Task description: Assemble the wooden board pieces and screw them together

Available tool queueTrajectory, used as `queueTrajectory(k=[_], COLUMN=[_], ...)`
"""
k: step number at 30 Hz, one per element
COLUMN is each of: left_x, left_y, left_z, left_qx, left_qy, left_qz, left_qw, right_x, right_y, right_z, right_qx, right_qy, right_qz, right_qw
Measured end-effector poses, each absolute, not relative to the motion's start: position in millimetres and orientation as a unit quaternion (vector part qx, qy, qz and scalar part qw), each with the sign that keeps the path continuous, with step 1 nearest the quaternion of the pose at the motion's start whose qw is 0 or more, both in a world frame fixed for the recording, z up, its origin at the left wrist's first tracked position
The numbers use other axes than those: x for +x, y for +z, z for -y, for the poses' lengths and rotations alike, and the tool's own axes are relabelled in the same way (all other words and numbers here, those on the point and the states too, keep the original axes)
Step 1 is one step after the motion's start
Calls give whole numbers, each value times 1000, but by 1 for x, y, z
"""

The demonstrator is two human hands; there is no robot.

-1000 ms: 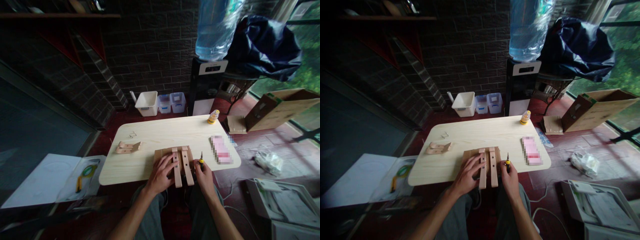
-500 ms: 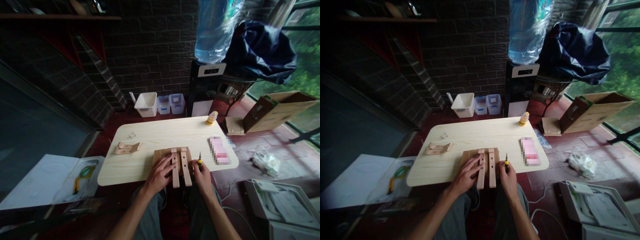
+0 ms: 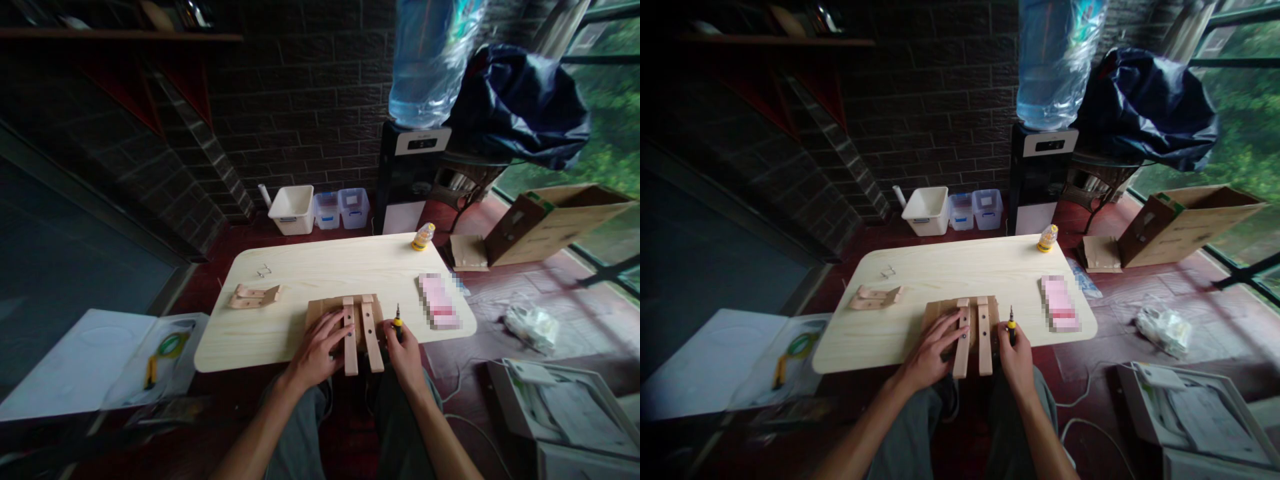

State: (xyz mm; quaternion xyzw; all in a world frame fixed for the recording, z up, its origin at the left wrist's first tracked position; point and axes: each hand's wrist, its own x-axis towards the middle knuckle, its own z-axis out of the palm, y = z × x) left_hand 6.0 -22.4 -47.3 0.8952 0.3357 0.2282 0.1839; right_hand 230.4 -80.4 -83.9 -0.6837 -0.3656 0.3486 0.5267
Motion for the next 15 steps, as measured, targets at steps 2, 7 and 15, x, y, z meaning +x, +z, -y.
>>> queueTrajectory(k=[2, 7, 15], left_x=[4, 0, 7], left_y=[-42, -35, -34], left_z=[24, 26, 23], left_qx=[894, 868, 817], left_qy=[218, 237, 321], left_qz=[-337, -367, -385], left_qw=[201, 236, 285], right_x=[231, 229, 220], right_y=[-84, -85, -88], right_z=[80, 84, 96], right_qx=[-682, -665, -651], right_qy=[344, 339, 338], right_qz=[367, 360, 324], right_qw=[531, 560, 597])
